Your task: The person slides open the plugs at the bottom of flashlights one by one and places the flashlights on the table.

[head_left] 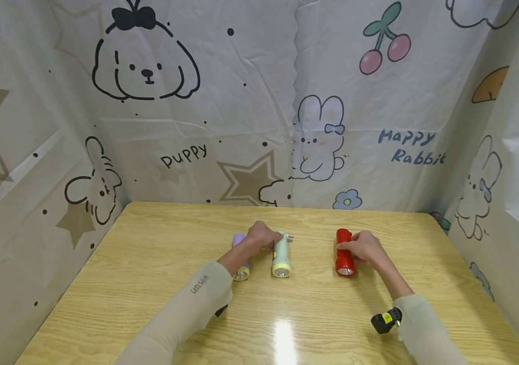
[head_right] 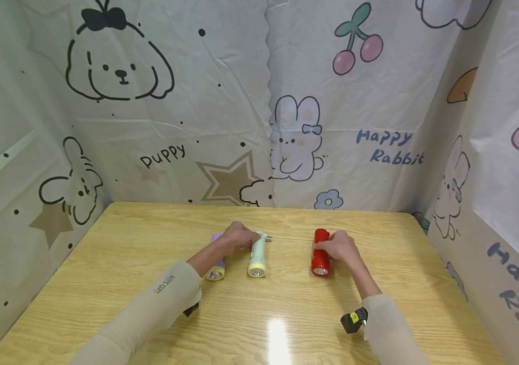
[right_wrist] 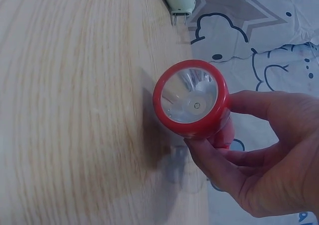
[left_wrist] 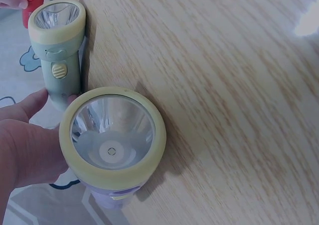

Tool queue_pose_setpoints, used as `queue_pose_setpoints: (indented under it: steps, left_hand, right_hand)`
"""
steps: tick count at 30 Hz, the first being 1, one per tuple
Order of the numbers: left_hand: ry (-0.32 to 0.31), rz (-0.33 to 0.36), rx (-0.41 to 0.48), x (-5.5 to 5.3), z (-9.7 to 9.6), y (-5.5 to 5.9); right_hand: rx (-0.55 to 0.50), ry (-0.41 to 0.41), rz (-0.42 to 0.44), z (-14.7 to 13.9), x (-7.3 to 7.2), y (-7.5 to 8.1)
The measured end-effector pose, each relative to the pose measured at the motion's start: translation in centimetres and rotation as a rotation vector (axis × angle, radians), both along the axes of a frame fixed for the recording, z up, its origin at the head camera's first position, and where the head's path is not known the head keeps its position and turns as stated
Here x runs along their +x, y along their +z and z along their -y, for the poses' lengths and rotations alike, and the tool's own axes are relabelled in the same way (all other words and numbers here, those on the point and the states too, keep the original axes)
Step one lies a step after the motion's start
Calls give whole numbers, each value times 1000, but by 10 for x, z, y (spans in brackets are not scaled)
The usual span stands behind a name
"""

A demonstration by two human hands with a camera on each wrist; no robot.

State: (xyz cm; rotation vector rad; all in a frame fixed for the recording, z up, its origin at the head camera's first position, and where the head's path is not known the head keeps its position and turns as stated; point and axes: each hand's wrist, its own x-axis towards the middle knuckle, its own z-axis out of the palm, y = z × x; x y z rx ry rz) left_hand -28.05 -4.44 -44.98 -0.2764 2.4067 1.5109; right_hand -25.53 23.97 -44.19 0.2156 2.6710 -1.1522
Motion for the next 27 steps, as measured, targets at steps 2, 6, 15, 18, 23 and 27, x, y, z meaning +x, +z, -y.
queue_pose_setpoints:
  steps: [2, 6, 15, 18, 23, 27]
  left_hand:
    - [3, 5, 1, 0, 0, 0]
    - [4, 8, 1, 0, 0, 0]
    - [19, 1, -14, -1, -2, -2]
    - [28, -1, -20, -2, -2, -2]
    - [27, -23, -34, -2, -1, 1]
    - [22, -46, -46, -5, 1, 5]
  right_hand:
    - [-2, -5, -3, 1, 0, 1]
    - [-8, -16, -5, 3, 2, 3]
    - [-17, -5, -23, 8, 2, 6]
    - [-8, -1, -31, 10, 3, 7]
    - [5, -2, -47, 13, 3, 9]
    - [-18, -3, -71, 15, 4, 12]
